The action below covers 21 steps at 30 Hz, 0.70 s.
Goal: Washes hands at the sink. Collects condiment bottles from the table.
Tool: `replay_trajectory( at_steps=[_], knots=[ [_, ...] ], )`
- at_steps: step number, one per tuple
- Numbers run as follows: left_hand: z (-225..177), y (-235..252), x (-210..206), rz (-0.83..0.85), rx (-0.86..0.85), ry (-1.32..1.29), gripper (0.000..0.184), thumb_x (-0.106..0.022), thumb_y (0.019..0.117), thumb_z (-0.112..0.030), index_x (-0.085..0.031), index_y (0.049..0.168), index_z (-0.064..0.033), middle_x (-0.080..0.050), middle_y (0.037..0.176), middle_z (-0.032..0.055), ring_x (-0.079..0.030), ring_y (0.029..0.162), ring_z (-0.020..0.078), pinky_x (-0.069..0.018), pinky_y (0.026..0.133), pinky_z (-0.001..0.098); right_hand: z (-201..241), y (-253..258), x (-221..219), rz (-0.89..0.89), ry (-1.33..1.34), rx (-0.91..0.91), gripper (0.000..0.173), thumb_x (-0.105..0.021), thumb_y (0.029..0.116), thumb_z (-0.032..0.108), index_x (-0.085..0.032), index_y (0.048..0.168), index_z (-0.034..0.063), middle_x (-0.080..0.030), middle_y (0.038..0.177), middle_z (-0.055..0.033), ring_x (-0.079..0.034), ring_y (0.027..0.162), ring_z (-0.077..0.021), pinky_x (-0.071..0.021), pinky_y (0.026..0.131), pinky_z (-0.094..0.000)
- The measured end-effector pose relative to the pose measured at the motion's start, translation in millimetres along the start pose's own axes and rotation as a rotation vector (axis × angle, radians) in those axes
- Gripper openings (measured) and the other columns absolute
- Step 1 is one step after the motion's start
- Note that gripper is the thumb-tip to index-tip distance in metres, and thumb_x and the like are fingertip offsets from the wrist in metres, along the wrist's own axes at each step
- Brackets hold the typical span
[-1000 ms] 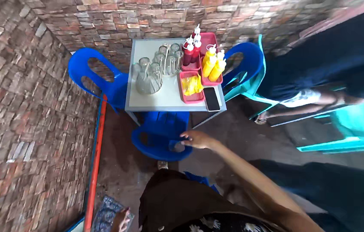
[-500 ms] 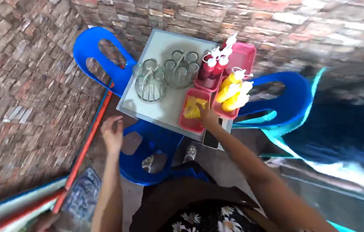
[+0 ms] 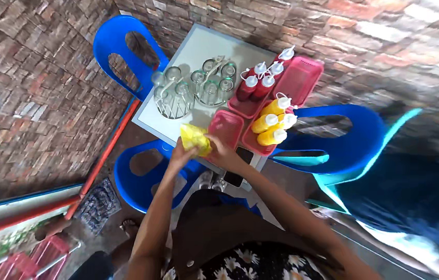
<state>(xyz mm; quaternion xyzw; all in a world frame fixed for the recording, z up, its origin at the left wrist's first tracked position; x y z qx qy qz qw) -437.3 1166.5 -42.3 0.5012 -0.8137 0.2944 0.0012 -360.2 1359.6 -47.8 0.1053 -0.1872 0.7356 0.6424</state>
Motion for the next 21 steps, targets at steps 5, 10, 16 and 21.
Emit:
replay_trajectory(
  at_steps=[5,10,16,21],
  knots=[
    [25,64,35,0.085,0.040,0.277,0.072,-0.076,0.0942,-0.026,-0.040,0.152,-0.0014,-0.060,0.135,0.0272,-0.059,0.126,0.0388,-0.0460,0.109,0.0569,0,-33,19,0.264,-0.068,-0.315,0.049,-0.060,0.1033,0.024,-0.053,0.145,-0.0006,-0.057,0.142,-0.0259,-0.056,0.132,-0.0389,-0.0415,0.113,-0.0543],
    [21,88,36,-0.218,0.064,0.578,0.086,-0.077,0.0878,-0.051,-0.044,0.154,-0.0077,-0.043,0.152,0.0313,-0.046,0.134,0.0546,-0.0398,0.102,0.0733,-32,-95,50,0.282,0.081,-0.475,0.041,-0.061,0.1034,0.019,-0.058,0.138,-0.0033,-0.063,0.132,-0.0257,-0.065,0.117,-0.0366,-0.0510,0.102,-0.0496],
    [18,56,5,-0.643,-0.015,0.423,0.069,-0.061,0.0982,-0.051,-0.049,0.150,-0.0071,-0.030,0.158,0.0339,-0.033,0.141,0.0586,-0.0381,0.100,0.0716,-44,-141,120,-0.024,-0.162,-0.762,0.039,-0.050,0.1079,0.018,-0.055,0.141,-0.0037,-0.059,0.138,-0.0270,-0.060,0.125,-0.0394,-0.0469,0.108,-0.0526],
    [25,59,-14,-0.259,0.013,0.232,0.059,-0.052,0.1070,-0.035,-0.044,0.148,0.0064,-0.040,0.150,0.0368,-0.046,0.136,0.0482,-0.0432,0.109,0.0543,-57,-137,178,-0.191,-0.275,-0.833,0.039,-0.042,0.1104,0.018,-0.056,0.140,-0.0035,-0.057,0.141,-0.0287,-0.055,0.131,-0.0428,-0.0408,0.111,-0.0571]
  ],
)
Point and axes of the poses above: each hand's wrist, its own y-axis towards the middle knuckle, its own x-axis out of the back of the hand, z = x × y, the point moved 1 cm from there along y, towards the middle knuckle
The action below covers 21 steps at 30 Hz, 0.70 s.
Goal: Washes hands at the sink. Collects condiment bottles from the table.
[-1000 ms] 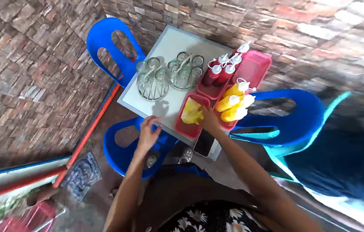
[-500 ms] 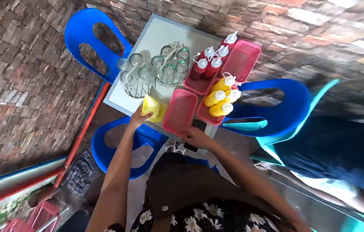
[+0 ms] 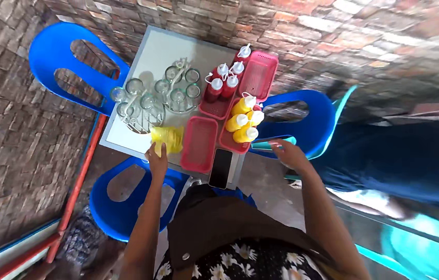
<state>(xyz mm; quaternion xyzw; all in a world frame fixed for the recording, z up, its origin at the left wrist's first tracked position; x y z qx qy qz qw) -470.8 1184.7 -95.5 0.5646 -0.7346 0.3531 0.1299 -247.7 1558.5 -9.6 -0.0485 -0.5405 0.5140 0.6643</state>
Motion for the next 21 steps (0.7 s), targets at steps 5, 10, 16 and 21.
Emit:
replay_trajectory(
  at_steps=[5,10,16,21],
  knots=[
    [-2,-4,3,-0.035,-0.064,-0.070,0.054,-0.053,0.1066,-0.030,-0.047,0.147,0.0056,-0.037,0.153,0.0354,-0.043,0.140,0.0460,-0.0412,0.112,0.0525,-2,48,38,-0.121,0.207,0.025,0.035,-0.046,0.1101,0.019,-0.062,0.132,-0.0032,-0.064,0.128,-0.0282,-0.065,0.114,-0.0404,-0.0497,0.100,-0.0549],
    [-11,-27,3,-0.233,-0.030,0.000,0.054,-0.055,0.1050,-0.035,-0.053,0.142,0.0044,-0.042,0.148,0.0359,-0.051,0.128,0.0456,-0.0460,0.104,0.0538,-7,132,74,-0.228,0.623,0.007,0.043,-0.048,0.1099,0.029,-0.050,0.140,-0.0007,-0.058,0.134,-0.0258,-0.064,0.109,-0.0336,-0.0534,0.092,-0.0489],
    [-37,-70,-43,-0.344,0.012,0.052,0.050,-0.064,0.0987,-0.026,-0.057,0.137,0.0059,-0.039,0.148,0.0384,-0.044,0.135,0.0476,-0.0431,0.108,0.0514,-16,234,70,-0.174,0.675,-0.137,0.074,-0.050,0.1062,0.050,-0.023,0.158,0.0043,-0.057,0.132,-0.0299,-0.067,0.099,-0.0355,-0.0564,0.084,-0.0481],
    [-50,-100,-85,-0.355,0.033,0.124,0.047,-0.068,0.0948,-0.021,-0.062,0.132,0.0064,-0.041,0.146,0.0404,-0.046,0.131,0.0509,-0.0430,0.106,0.0539,-27,270,59,-0.047,0.348,-0.015,0.079,-0.058,0.1053,0.031,-0.010,0.160,-0.0019,-0.049,0.140,-0.0369,-0.063,0.112,-0.0469,-0.0534,0.092,-0.0572]
  ],
)
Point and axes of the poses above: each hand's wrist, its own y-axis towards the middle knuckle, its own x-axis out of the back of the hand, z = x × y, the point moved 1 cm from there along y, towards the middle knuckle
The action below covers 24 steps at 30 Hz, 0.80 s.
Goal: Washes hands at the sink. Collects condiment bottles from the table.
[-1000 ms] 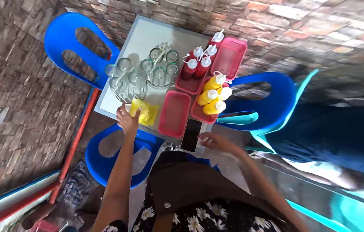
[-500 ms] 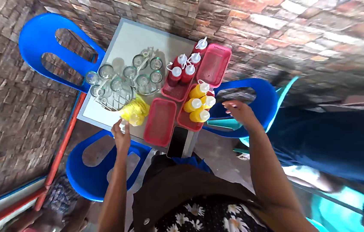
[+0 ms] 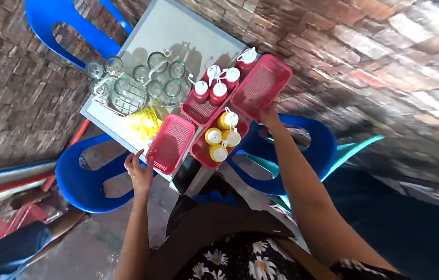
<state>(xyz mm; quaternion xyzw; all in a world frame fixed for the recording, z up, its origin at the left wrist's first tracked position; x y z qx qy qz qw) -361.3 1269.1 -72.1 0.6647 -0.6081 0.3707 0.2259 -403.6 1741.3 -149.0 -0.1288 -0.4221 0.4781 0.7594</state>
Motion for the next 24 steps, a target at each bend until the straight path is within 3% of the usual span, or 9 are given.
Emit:
replay_trajectory(
  at_steps=[1,3,4,6,8,11,16,20,24],
  knots=[
    [-2,-6,-3,-0.001,0.006,0.005,0.046,-0.069,0.0940,-0.020,-0.062,0.131,0.0067,-0.040,0.146,0.0412,-0.046,0.131,0.0529,-0.0430,0.105,0.0559,6,-3,6,-0.025,-0.109,0.013,0.085,-0.060,0.1039,0.036,-0.009,0.160,-0.0031,-0.042,0.146,-0.0392,-0.057,0.121,-0.0513,-0.0497,0.098,-0.0603],
    [-5,-15,-8,-0.005,0.017,0.007,0.044,-0.070,0.0926,-0.018,-0.064,0.129,0.0064,-0.038,0.147,0.0418,-0.044,0.131,0.0563,-0.0413,0.106,0.0602,29,-11,24,-0.184,-0.238,0.050,0.104,-0.065,0.0978,0.047,0.000,0.163,-0.0014,-0.009,0.162,-0.0399,-0.024,0.145,-0.0610,-0.0323,0.112,-0.0694],
    [-6,-19,-10,-0.009,0.018,0.010,0.043,-0.070,0.0922,-0.017,-0.065,0.128,0.0063,-0.038,0.147,0.0418,-0.044,0.131,0.0568,-0.0405,0.106,0.0613,41,-11,32,-0.318,-0.283,0.108,0.107,-0.067,0.0937,0.050,-0.003,0.164,0.0004,-0.007,0.164,-0.0371,-0.020,0.147,-0.0597,-0.0324,0.112,-0.0693],
    [-11,-24,-10,-0.027,0.017,0.011,0.042,-0.070,0.0919,-0.016,-0.066,0.127,0.0065,-0.038,0.147,0.0422,-0.044,0.131,0.0574,-0.0398,0.107,0.0622,74,-1,47,-0.405,-0.268,0.280,0.100,-0.074,0.0891,0.043,-0.019,0.162,0.0010,-0.015,0.163,-0.0359,-0.022,0.147,-0.0572,-0.0307,0.115,-0.0653],
    [-14,-29,-10,-0.044,0.025,0.004,0.040,-0.070,0.0920,-0.016,-0.066,0.126,0.0056,-0.038,0.147,0.0421,-0.045,0.130,0.0569,-0.0405,0.106,0.0617,105,18,53,-0.274,-0.253,0.460,0.087,-0.082,0.0831,0.024,-0.038,0.155,0.0033,-0.028,0.157,-0.0372,-0.029,0.144,-0.0583,-0.0313,0.114,-0.0674],
    [-18,-36,-12,-0.056,0.038,-0.002,0.039,-0.069,0.0919,-0.016,-0.067,0.124,0.0043,-0.037,0.148,0.0408,-0.045,0.130,0.0559,-0.0403,0.106,0.0617,138,52,42,-0.015,-0.362,0.605,0.093,-0.088,0.0724,0.006,-0.043,0.154,0.0093,-0.034,0.156,-0.0326,-0.034,0.142,-0.0553,-0.0352,0.111,-0.0692],
    [-20,-51,-10,-0.101,0.016,0.014,0.036,-0.070,0.0910,-0.017,-0.069,0.120,0.0038,-0.040,0.145,0.0409,-0.048,0.126,0.0552,-0.0418,0.104,0.0603,148,79,21,0.136,-0.285,0.602,0.091,-0.090,0.0766,0.013,-0.040,0.151,-0.0031,-0.050,0.147,-0.0301,-0.046,0.139,-0.0449,-0.0346,0.116,-0.0615],
    [-32,-52,-1,-0.098,0.023,0.036,0.037,-0.070,0.0921,-0.018,-0.068,0.122,0.0032,-0.039,0.147,0.0397,-0.045,0.130,0.0558,-0.0409,0.107,0.0612,157,71,26,-0.020,-0.096,0.566,0.087,-0.089,0.0775,0.013,-0.043,0.149,-0.0038,-0.055,0.142,-0.0283,-0.052,0.136,-0.0409,-0.0379,0.116,-0.0572],
    [-73,-40,5,-0.109,-0.068,0.002,0.040,-0.069,0.0923,-0.022,-0.068,0.126,-0.0004,-0.042,0.147,0.0348,-0.045,0.133,0.0488,-0.0419,0.107,0.0574,189,16,59,-0.123,-0.048,0.758,0.081,-0.087,0.0801,0.024,-0.046,0.145,-0.0035,-0.060,0.137,-0.0240,-0.058,0.130,-0.0322,-0.0445,0.113,-0.0478]
  ],
)
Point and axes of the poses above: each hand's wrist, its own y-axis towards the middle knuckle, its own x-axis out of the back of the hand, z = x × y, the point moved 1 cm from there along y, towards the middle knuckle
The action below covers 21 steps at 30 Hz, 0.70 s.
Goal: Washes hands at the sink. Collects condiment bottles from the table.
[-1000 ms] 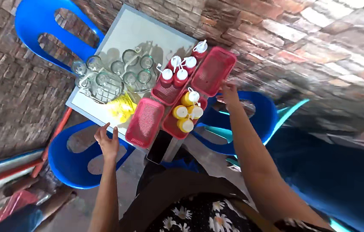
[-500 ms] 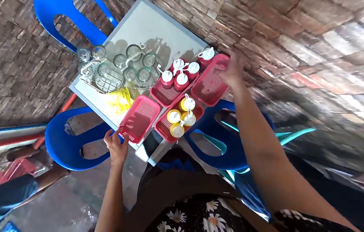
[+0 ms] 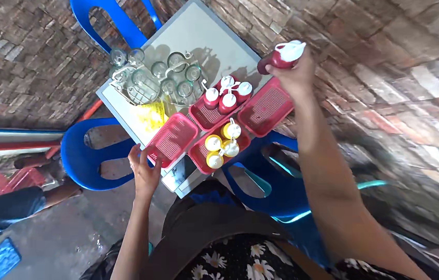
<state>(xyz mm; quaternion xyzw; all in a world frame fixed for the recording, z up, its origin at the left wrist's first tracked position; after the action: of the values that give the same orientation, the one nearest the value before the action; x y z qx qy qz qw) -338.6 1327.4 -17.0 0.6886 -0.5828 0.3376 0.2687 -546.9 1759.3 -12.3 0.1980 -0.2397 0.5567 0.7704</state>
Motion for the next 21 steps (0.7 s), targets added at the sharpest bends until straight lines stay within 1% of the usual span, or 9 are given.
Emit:
replay_trajectory(
  at_steps=[5,7,9,11,13,15,16,18,21],
  knots=[
    [-76,15,-2,0.096,-0.233,-0.175,0.059,-0.077,0.0889,-0.037,-0.061,0.139,-0.0106,-0.042,0.154,0.0214,-0.043,0.140,0.0345,-0.0433,0.111,0.0499,101,-71,40,0.218,0.084,0.286,0.081,-0.086,0.0802,0.036,-0.049,0.143,-0.0005,-0.061,0.135,-0.0185,-0.060,0.125,-0.0219,-0.0510,0.106,-0.0405],
    [-100,15,-5,0.169,-0.328,-0.282,0.076,-0.082,0.0849,-0.040,-0.052,0.147,-0.0099,-0.043,0.155,0.0183,-0.042,0.142,0.0312,-0.0412,0.114,0.0490,127,-109,31,0.356,0.138,0.393,0.077,-0.088,0.0780,0.036,-0.054,0.138,0.0020,-0.063,0.130,-0.0150,-0.062,0.121,-0.0205,-0.0535,0.103,-0.0419],
    [-114,11,-10,0.228,-0.336,-0.408,0.088,-0.088,0.0800,-0.038,-0.044,0.150,-0.0057,-0.049,0.151,0.0154,-0.047,0.140,0.0233,-0.0444,0.114,0.0435,142,-140,9,0.488,0.176,0.487,0.072,-0.090,0.0738,0.037,-0.062,0.131,0.0035,-0.067,0.124,-0.0126,-0.064,0.117,-0.0220,-0.0545,0.101,-0.0439],
    [-117,-1,-15,0.176,-0.240,-0.514,0.092,-0.091,0.0725,-0.032,-0.046,0.145,0.0031,-0.063,0.132,0.0129,-0.061,0.121,0.0114,-0.0510,0.105,0.0323,151,-164,-13,0.636,0.183,0.547,0.067,-0.090,0.0737,0.034,-0.066,0.129,0.0049,-0.069,0.121,-0.0123,-0.064,0.115,-0.0250,-0.0535,0.099,-0.0456],
    [-109,-13,-18,0.080,-0.173,-0.559,0.081,-0.089,0.0720,-0.032,-0.052,0.130,0.0108,-0.071,0.113,0.0056,-0.066,0.106,-0.0025,-0.0546,0.097,0.0200,153,-176,-28,0.815,0.192,0.591,0.065,-0.088,0.0779,0.030,-0.065,0.133,0.0050,-0.068,0.123,-0.0132,-0.064,0.116,-0.0267,-0.0531,0.100,-0.0443],
    [-94,-24,-20,0.029,-0.155,-0.535,0.072,-0.090,0.0717,-0.031,-0.059,0.120,0.0139,-0.073,0.108,0.0100,-0.068,0.104,0.0017,-0.0554,0.097,0.0225,150,-167,-30,1.001,0.173,0.592,0.061,-0.086,0.0824,0.026,-0.065,0.136,0.0074,-0.067,0.129,-0.0117,-0.062,0.121,-0.0258,-0.0509,0.103,-0.0439],
    [-86,-30,-21,0.015,-0.141,-0.532,0.067,-0.091,0.0712,-0.026,-0.062,0.117,0.0136,-0.074,0.107,0.0127,-0.070,0.103,0.0068,-0.0567,0.097,0.0262,149,-155,-27,1.011,0.146,0.582,0.054,-0.084,0.0839,0.021,-0.068,0.133,0.0090,-0.068,0.128,-0.0105,-0.064,0.119,-0.0247,-0.0529,0.101,-0.0439],
    [-71,-41,-20,0.004,-0.095,-0.562,0.063,-0.091,0.0719,-0.020,-0.062,0.116,0.0130,-0.074,0.107,0.0135,-0.072,0.102,0.0120,-0.0587,0.097,0.0301,146,-120,-23,0.851,-0.011,0.546,0.041,-0.078,0.0902,0.018,-0.071,0.130,0.0105,-0.068,0.128,-0.0122,-0.066,0.116,-0.0283,-0.0555,0.098,-0.0495],
    [-55,-54,-16,-0.052,-0.061,-0.562,0.062,-0.090,0.0734,-0.021,-0.062,0.117,0.0125,-0.075,0.107,0.0121,-0.072,0.102,0.0107,-0.0589,0.097,0.0289,135,-55,-39,0.601,-0.257,0.556,0.042,-0.076,0.0915,0.013,-0.068,0.132,0.0097,-0.065,0.132,-0.0196,-0.061,0.120,-0.0421,-0.0478,0.102,-0.0610]
  ],
)
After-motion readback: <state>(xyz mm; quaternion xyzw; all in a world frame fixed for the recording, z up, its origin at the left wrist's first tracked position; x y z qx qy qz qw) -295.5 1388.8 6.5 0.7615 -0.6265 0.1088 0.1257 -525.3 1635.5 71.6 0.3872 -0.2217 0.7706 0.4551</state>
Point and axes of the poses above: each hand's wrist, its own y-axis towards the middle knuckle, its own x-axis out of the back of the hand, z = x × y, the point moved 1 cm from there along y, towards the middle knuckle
